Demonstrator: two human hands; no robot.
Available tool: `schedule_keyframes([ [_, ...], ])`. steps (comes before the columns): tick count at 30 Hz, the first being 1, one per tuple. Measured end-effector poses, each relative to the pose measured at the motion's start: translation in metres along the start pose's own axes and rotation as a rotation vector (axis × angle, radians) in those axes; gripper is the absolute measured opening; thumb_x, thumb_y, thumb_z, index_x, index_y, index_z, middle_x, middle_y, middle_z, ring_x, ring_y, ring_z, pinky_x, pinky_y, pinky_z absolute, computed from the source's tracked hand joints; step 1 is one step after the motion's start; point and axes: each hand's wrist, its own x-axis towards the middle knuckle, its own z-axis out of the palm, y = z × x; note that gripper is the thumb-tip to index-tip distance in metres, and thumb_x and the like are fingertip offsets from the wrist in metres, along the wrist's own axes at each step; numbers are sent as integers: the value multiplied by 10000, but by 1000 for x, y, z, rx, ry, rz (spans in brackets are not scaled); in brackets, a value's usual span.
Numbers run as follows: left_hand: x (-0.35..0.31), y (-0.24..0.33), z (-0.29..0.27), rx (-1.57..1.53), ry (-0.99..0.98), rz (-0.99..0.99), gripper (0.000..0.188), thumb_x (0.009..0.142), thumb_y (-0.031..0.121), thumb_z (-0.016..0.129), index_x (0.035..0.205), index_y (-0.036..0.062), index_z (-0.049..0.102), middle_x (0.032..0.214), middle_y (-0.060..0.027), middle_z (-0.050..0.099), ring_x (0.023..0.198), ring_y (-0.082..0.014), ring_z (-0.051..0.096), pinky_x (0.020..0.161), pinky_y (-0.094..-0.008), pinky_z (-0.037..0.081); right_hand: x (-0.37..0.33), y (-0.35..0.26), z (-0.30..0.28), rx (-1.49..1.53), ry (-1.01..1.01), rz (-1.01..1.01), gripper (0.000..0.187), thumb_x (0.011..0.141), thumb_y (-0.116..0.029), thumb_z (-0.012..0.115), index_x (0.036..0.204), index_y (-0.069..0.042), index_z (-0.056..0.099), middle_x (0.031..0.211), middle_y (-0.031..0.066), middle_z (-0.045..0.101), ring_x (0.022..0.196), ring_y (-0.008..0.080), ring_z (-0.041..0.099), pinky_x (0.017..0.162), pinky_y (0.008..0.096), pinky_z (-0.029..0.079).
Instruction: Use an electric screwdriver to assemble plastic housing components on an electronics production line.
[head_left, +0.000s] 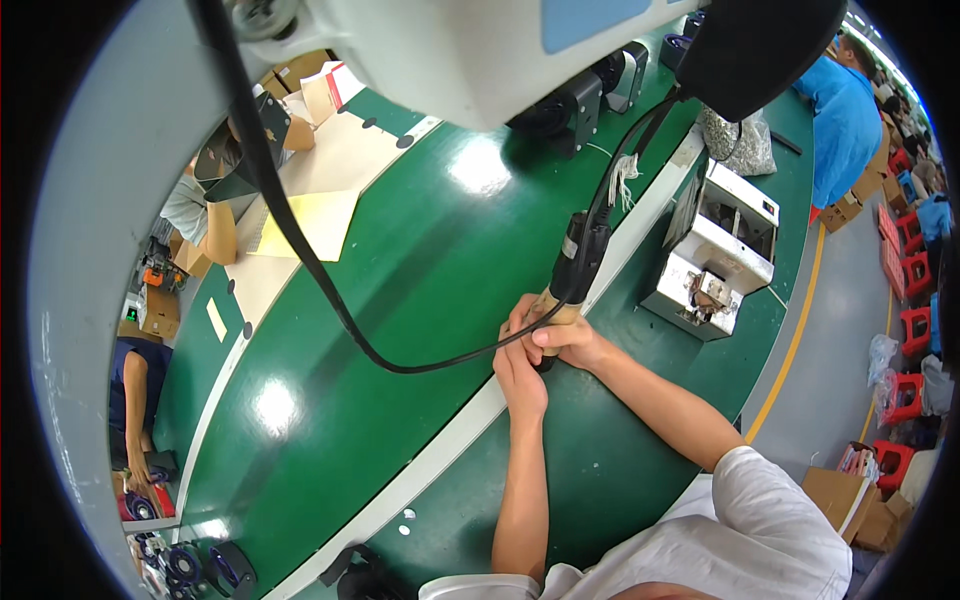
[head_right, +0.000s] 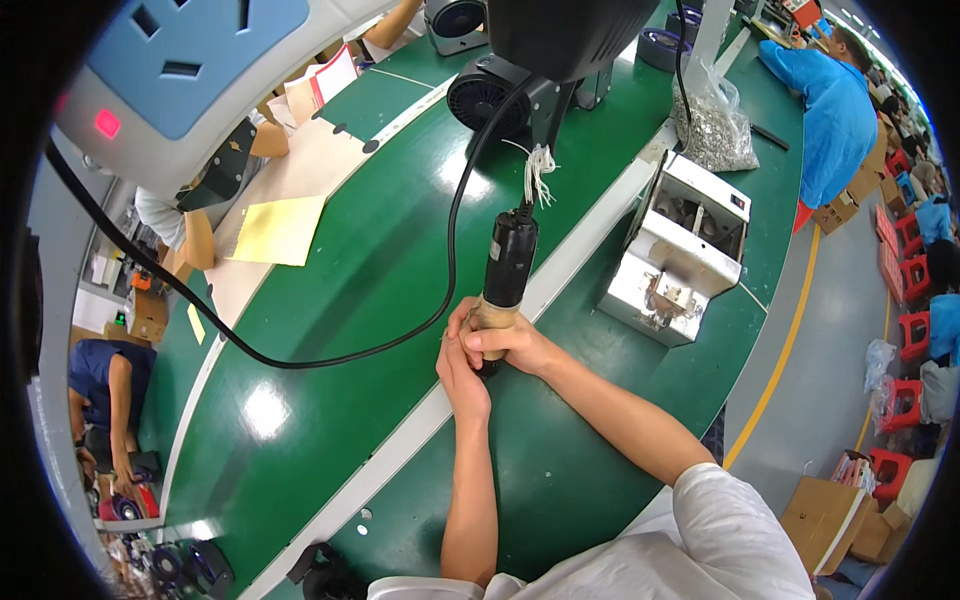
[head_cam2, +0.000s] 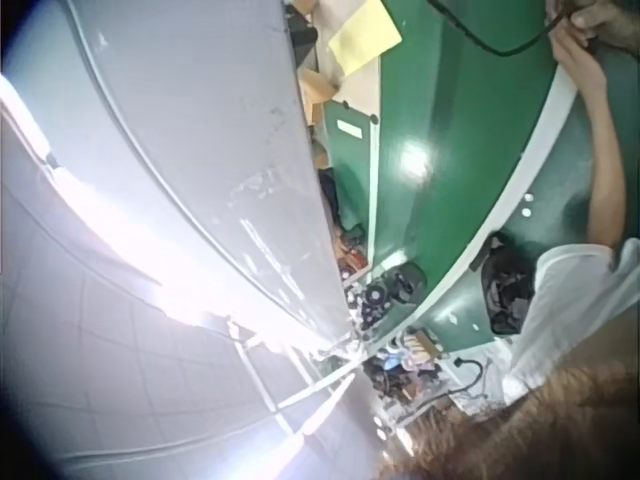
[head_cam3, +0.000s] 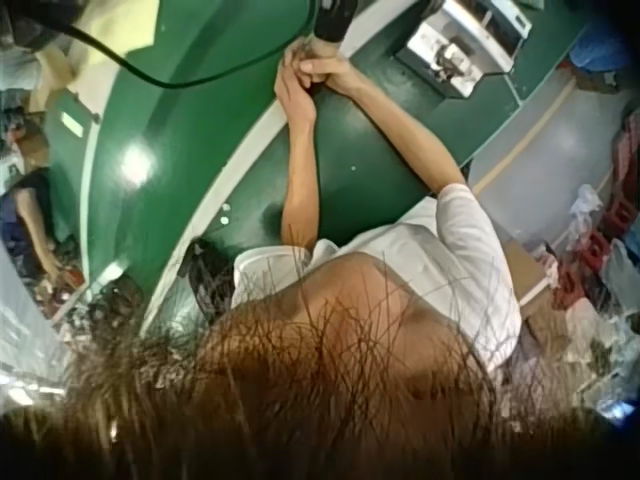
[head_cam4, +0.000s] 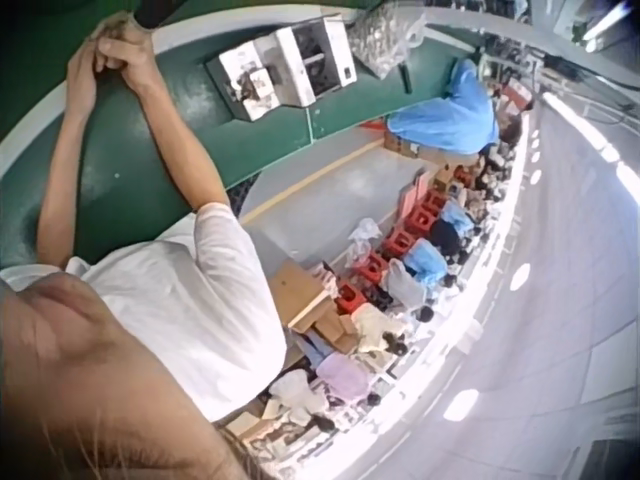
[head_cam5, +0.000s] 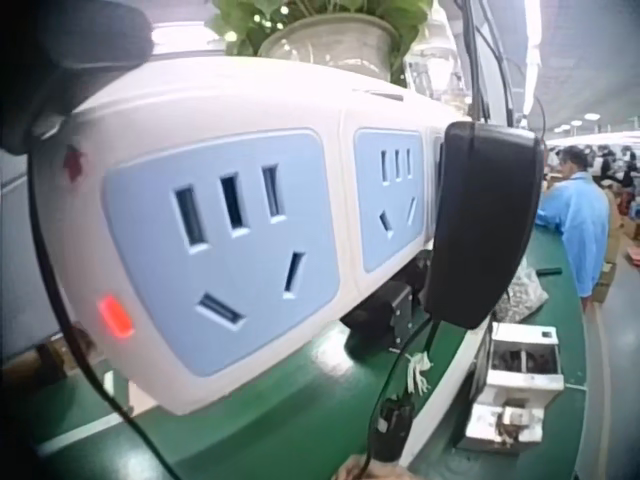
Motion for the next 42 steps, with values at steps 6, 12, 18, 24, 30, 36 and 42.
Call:
schedule_keyframes([
  [6,-2,1,-8,51,0,-32,446,997,230,280,1210,-78,522,985,-61,572,830,-107,493,745,-230,389,0,1,6,11,-3,30,345,719,-247,666,912,14,551,581,72,544,669,191,556,826,327,433],
  [12,3,-4,-5,39,7,-39,443,1000,225,280,1198,-85,525,927,-52,564,772,-100,477,698,-228,386,4,4,-2,23,-29,-38,319,741,-206,662,940,17,551,635,55,565,584,121,540,608,242,410],
  [18,0,-7,-8,6,3,-42,434,1004,221,285,1189,-87,529,864,-41,545,727,-94,454,668,-229,380,2,9,2,35,-45,-79,320,734,-200,668,937,19,551,649,65,570,587,130,542,609,250,416],
  [24,-1,-3,-7,18,-20,-87,419,1008,224,299,1196,-67,535,914,-44,570,741,-79,452,647,-212,364,-3,5,6,49,31,-11,349,691,-199,669,926,28,547,639,74,557,560,145,531,649,267,427],
  [30,1,-1,-7,-14,-19,-14,419,1009,227,296,1206,-54,535,953,-44,580,762,-75,463,655,-205,366,-1,7,0,71,-31,-41,313,742,-161,648,969,15,524,673,83,573,593,155,547,599,282,432],
  [36,-2,0,-8,-34,-5,-32,411,1010,223,298,1209,-53,528,932,-37,569,759,-72,459,653,-203,364,-3,6,1,63,-56,-9,349,740,-170,653,1003,12,514,672,74,572,594,150,544,596,277,428],
  [42,-5,0,-10,-34,-1,-40,356,1003,191,335,1164,-45,547,929,-41,572,745,-72,453,648,-204,361,-5,3,9,43,47,-37,504,673,-206,694,1067,37,495,637,59,554,555,136,530,572,246,432],
])
